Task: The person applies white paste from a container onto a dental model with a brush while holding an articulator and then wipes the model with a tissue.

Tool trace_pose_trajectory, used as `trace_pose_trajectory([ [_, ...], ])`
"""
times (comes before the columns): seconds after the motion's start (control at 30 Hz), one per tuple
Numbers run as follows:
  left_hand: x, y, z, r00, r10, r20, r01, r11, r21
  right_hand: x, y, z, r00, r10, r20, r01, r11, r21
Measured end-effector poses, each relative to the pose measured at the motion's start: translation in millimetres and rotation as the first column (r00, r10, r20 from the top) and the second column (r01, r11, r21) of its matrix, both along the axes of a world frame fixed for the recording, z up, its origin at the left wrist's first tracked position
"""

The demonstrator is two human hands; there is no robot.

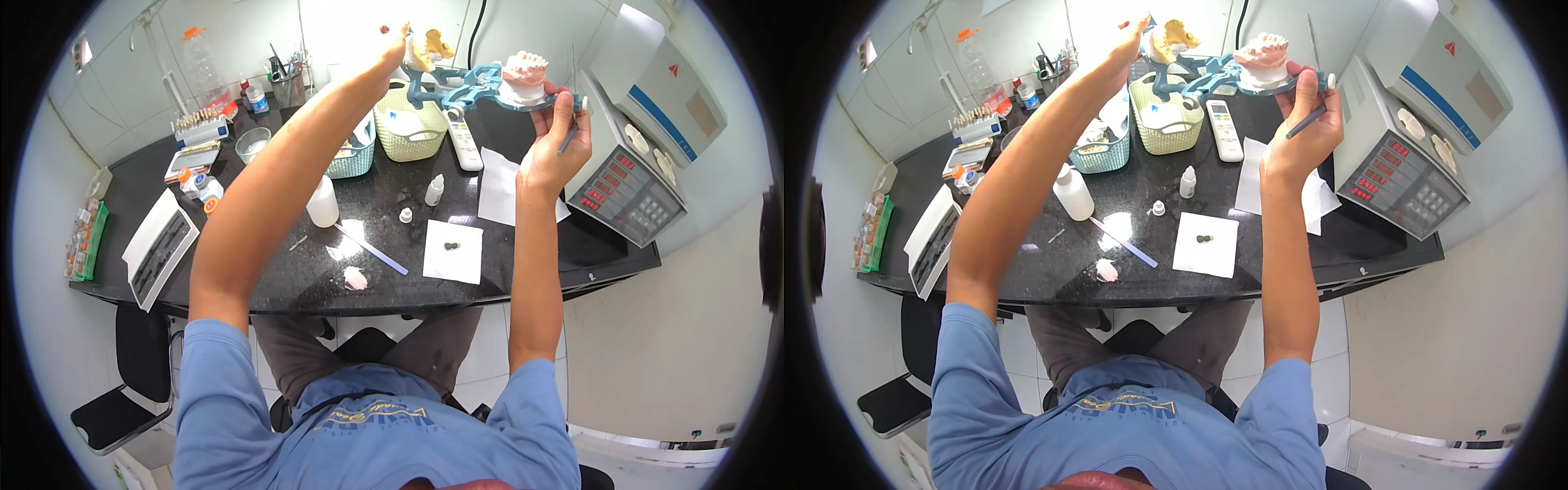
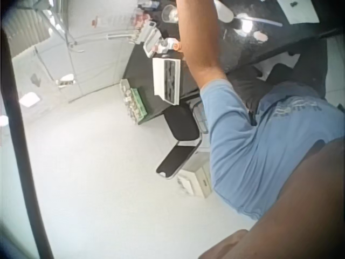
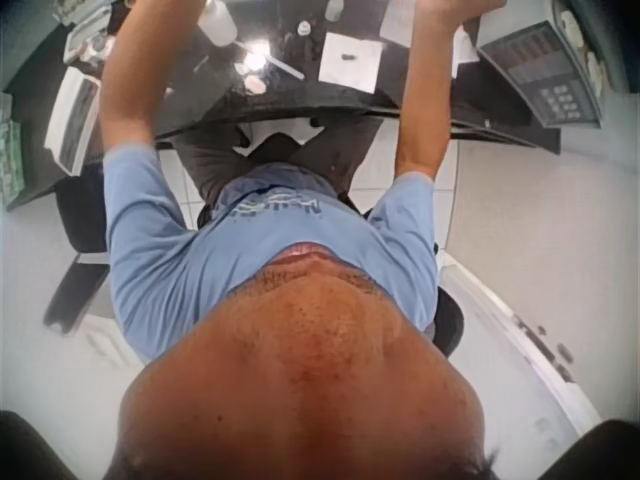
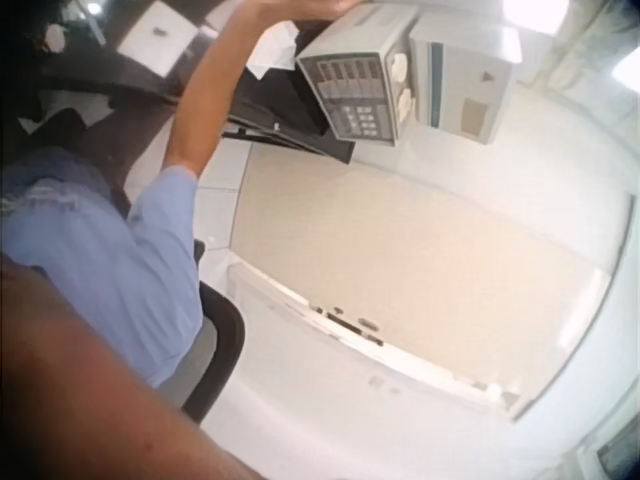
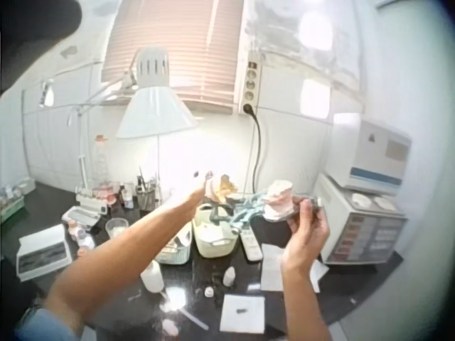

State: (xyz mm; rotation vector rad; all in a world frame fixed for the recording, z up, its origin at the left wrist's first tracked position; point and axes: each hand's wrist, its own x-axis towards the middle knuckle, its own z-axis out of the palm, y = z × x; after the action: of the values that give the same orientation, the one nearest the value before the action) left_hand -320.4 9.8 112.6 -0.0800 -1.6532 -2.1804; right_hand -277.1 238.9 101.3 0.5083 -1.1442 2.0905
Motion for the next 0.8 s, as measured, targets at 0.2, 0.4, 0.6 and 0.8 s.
trace_pose_trajectory([
  [0.2, 31, 25, -2, 0.998, -0.06, 0.005, 0.058, 0.976, 0.209, 2, 8, 14, 1.0, 0.008, -0.015, -0.009, 0.999, -0.033],
  [0.4, 30, 35, -27, 0.915, -0.36, -0.18, 0.402, 0.832, 0.382, -18, 33, 8, 0.98, 0.199, 0.001, -0.194, 0.958, -0.213],
  [0.6, 119, 53, -21, 0.583, -0.655, -0.48, 0.812, 0.475, 0.339, -91, 81, 1, 0.831, 0.551, 0.071, -0.528, 0.823, -0.208],
  [0.8, 162, 76, -38, 0.763, -0.47, -0.443, 0.646, 0.555, 0.524, -98, 67, -5, 0.693, 0.692, 0.203, -0.653, 0.721, -0.232],
])
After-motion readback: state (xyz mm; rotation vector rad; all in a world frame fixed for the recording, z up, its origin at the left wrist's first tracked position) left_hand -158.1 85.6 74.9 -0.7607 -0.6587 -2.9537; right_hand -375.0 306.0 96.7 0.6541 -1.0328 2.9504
